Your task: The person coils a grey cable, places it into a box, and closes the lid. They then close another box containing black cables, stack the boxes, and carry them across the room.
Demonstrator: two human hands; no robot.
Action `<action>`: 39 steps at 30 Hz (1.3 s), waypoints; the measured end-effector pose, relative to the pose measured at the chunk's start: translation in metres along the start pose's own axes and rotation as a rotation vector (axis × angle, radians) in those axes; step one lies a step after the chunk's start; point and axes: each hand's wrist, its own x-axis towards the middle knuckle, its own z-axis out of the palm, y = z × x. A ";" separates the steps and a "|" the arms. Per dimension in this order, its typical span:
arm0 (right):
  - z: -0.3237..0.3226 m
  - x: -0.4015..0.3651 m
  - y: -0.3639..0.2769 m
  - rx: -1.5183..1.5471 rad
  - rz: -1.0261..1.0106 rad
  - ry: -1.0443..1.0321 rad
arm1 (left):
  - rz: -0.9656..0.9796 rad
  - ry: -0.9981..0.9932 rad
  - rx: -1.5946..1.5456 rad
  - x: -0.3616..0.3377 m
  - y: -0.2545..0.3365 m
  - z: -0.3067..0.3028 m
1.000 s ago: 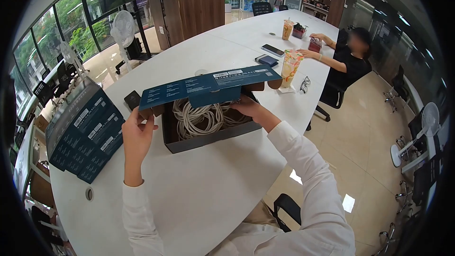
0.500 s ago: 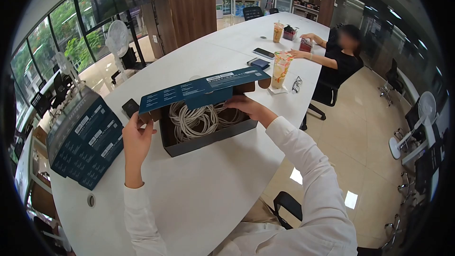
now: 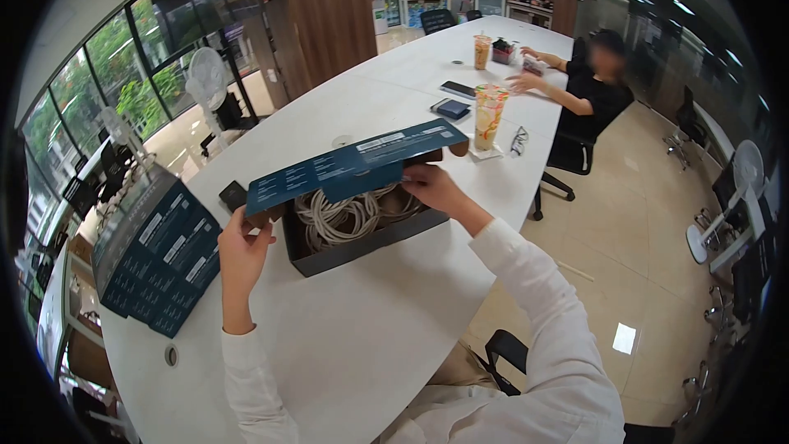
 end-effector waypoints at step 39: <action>-0.069 -0.103 -0.058 -0.360 0.003 0.085 | -0.140 -0.541 0.097 -0.028 0.003 -0.012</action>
